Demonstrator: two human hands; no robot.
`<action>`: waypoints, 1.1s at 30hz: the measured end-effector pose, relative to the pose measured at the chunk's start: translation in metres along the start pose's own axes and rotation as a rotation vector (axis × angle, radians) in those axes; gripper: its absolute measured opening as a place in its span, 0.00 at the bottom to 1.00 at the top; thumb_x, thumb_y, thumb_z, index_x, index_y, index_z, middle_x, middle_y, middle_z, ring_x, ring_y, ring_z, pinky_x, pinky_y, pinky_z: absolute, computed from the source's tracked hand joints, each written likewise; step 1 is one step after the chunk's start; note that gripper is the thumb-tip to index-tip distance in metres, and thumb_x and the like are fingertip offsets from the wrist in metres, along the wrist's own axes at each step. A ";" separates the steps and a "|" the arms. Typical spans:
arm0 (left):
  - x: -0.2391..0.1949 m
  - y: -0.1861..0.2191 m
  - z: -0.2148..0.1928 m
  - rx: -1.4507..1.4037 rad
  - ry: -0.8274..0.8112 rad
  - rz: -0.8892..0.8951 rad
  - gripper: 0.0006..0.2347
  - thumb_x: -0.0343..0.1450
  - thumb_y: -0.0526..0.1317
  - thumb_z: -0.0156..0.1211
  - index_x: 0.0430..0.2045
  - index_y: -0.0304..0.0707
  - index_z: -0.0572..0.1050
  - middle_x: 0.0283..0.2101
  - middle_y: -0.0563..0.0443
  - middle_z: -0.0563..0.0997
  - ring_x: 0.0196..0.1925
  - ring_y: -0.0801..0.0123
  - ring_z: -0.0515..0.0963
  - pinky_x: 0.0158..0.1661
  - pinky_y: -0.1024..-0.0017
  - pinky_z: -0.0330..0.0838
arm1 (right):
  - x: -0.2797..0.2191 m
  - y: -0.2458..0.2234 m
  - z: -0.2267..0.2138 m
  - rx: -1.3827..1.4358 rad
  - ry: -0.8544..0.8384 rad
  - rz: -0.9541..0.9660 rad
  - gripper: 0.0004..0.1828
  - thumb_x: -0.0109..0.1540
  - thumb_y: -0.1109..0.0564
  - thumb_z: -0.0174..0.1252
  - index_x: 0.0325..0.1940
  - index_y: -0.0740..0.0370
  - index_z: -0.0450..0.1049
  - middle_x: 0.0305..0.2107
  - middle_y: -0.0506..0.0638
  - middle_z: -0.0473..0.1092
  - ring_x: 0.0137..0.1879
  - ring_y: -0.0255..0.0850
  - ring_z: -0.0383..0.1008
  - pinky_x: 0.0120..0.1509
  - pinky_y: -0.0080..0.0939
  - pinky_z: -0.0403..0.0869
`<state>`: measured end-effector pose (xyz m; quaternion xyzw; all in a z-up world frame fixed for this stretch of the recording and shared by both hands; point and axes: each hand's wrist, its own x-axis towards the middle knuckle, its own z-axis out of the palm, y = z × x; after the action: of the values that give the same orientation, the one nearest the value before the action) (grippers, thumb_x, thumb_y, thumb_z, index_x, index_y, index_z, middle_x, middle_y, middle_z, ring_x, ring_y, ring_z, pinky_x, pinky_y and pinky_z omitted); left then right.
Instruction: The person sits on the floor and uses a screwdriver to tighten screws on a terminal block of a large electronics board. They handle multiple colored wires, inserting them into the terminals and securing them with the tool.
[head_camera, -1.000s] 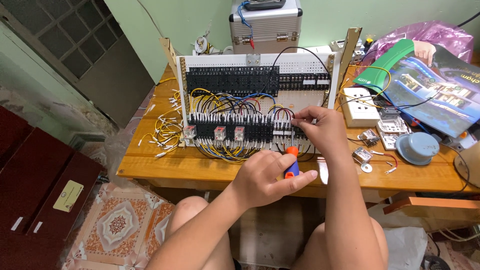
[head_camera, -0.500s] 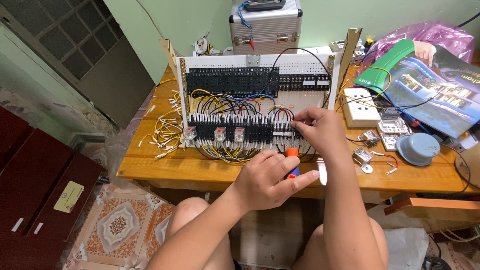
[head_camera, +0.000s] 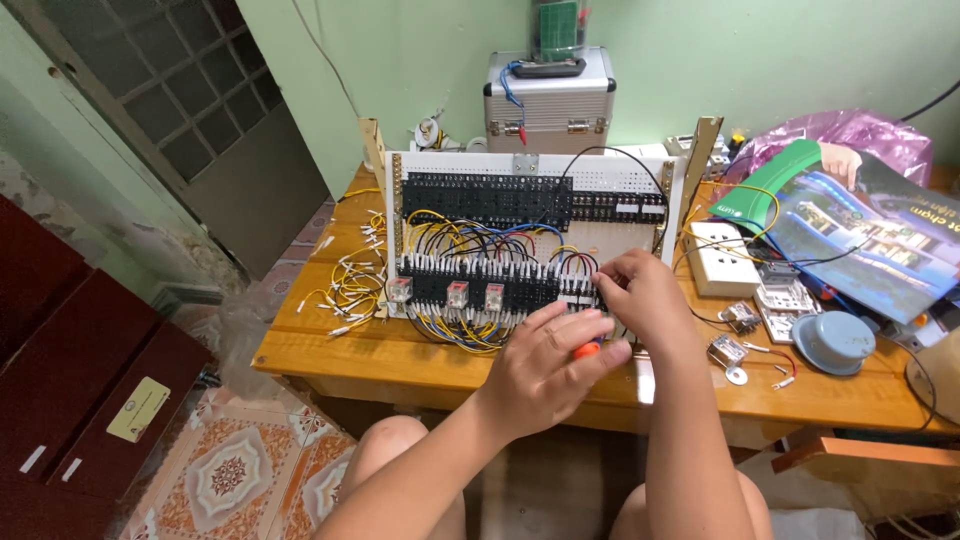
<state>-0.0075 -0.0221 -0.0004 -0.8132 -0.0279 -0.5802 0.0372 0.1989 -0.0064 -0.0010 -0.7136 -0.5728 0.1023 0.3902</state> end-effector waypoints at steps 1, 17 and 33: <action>0.001 0.000 0.002 -0.012 0.010 -0.015 0.17 0.77 0.38 0.49 0.61 0.58 0.73 0.55 0.50 0.78 0.57 0.59 0.83 0.62 0.54 0.72 | 0.000 -0.001 0.000 -0.024 -0.008 0.002 0.09 0.59 0.53 0.64 0.38 0.59 0.84 0.33 0.56 0.76 0.38 0.51 0.78 0.43 0.47 0.76; 0.001 0.005 -0.019 -0.073 -0.150 -0.033 0.16 0.80 0.38 0.44 0.64 0.38 0.66 0.64 0.41 0.73 0.66 0.55 0.79 0.72 0.34 0.54 | 0.001 -0.010 -0.002 -0.080 -0.053 0.116 0.11 0.62 0.50 0.62 0.36 0.59 0.84 0.34 0.47 0.75 0.40 0.43 0.75 0.46 0.45 0.69; 0.000 0.013 -0.014 0.027 -0.107 -0.047 0.19 0.76 0.37 0.59 0.63 0.59 0.70 0.63 0.47 0.70 0.68 0.53 0.79 0.72 0.29 0.52 | -0.005 -0.014 -0.001 -0.061 -0.045 0.114 0.12 0.63 0.50 0.63 0.39 0.60 0.84 0.38 0.47 0.76 0.44 0.44 0.75 0.47 0.46 0.72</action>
<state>-0.0191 -0.0364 0.0040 -0.8416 -0.0565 -0.5361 0.0329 0.1878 -0.0110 0.0078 -0.7541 -0.5427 0.1228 0.3489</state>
